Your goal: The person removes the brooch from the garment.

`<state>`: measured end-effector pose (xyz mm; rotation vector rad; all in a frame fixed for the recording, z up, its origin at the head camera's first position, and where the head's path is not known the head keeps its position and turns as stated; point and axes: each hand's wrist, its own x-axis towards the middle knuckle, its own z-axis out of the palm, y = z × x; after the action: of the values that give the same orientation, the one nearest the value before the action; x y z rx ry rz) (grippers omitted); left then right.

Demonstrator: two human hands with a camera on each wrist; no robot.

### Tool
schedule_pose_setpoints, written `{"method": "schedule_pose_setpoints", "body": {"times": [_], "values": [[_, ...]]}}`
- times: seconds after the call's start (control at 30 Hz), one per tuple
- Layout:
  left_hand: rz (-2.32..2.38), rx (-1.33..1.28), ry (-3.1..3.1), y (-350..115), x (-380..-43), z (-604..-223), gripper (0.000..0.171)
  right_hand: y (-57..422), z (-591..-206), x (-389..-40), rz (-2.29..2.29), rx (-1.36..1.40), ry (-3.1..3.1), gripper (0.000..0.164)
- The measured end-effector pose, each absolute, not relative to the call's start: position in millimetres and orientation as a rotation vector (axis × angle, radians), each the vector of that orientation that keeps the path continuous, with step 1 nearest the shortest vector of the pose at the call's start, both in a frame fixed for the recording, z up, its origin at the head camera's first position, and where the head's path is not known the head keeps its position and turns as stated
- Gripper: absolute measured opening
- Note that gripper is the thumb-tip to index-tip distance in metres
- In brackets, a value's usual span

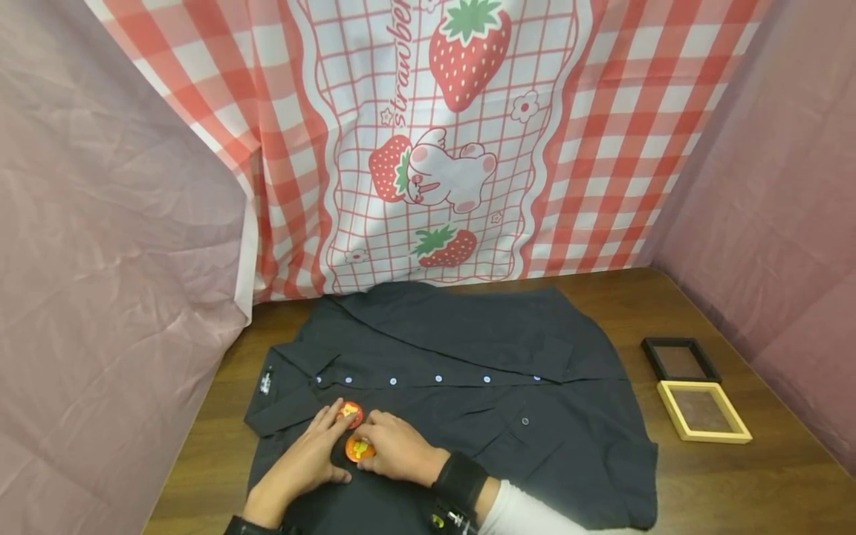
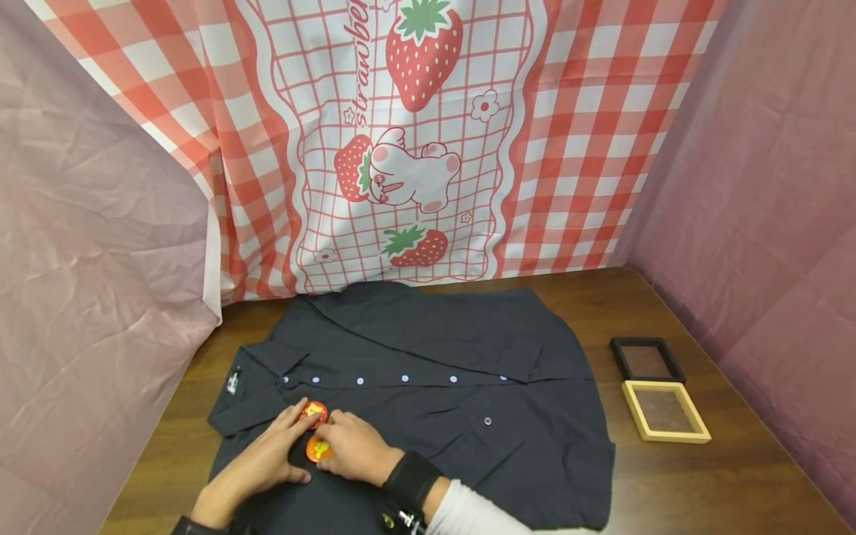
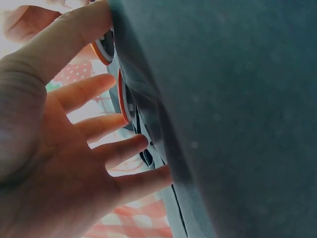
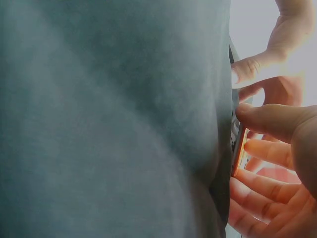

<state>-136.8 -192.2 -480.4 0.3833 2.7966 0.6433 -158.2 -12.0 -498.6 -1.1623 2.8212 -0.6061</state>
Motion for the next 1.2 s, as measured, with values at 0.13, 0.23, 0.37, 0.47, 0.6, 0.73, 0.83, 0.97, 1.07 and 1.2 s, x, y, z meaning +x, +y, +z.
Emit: {"method": "schedule_pose_setpoints", "body": {"times": [0.13, 0.23, 0.37, 0.47, 0.6, 0.73, 0.83, 0.97, 1.07, 1.2], "values": [[0.640, 0.371, 2.786, -191.9, -137.5, -480.0, 0.086, -11.3, -499.6, -159.0, -0.615, -1.173, 2.813, 0.033], [0.630, 0.365, 2.784, -191.4, -138.0, -480.1, 0.086, -11.0, -499.8, -159.1, -0.626, -1.178, 2.805, 0.033], [0.609, 0.359, 2.789, -190.8, -137.9, -480.4, 0.087, -10.4, -499.7, -159.0, -0.643, -1.187, 2.797, 0.033], [0.603, 0.360, 2.799, -190.4, -137.5, -480.0, 0.087, -9.3, -499.2, -159.5, -0.661, -1.164, 2.790, 0.033], [0.599, 0.368, 2.811, -190.3, -136.9, -479.3, 0.087, -8.3, -499.8, -161.0, -0.667, -1.135, 2.789, 0.033], [0.595, 0.402, 2.834, -191.1, -136.9, -479.7, 0.085, -8.2, -501.3, -162.8, -0.662, -1.142, 2.800, 0.033], [0.608, 0.436, 2.850, -191.9, -137.1, -480.6, 0.084, -7.8, -501.5, -163.4, -0.658, -1.141, 2.806, 0.033], [0.625, 0.456, 2.856, -192.2, -138.7, -480.7, 0.082, -6.5, -500.1, -165.1, -0.669, -1.134, 2.807, 0.035], [0.622, 0.440, 2.855, -191.9, -139.8, -480.5, 0.082, -5.1, -500.1, -166.4, -0.692, -1.120, 2.803, 0.034], [0.625, 0.427, 2.872, -191.2, -139.4, -480.7, 0.081, -3.3, -500.8, -167.4, -0.715, -1.101, 2.798, 0.034]]}}
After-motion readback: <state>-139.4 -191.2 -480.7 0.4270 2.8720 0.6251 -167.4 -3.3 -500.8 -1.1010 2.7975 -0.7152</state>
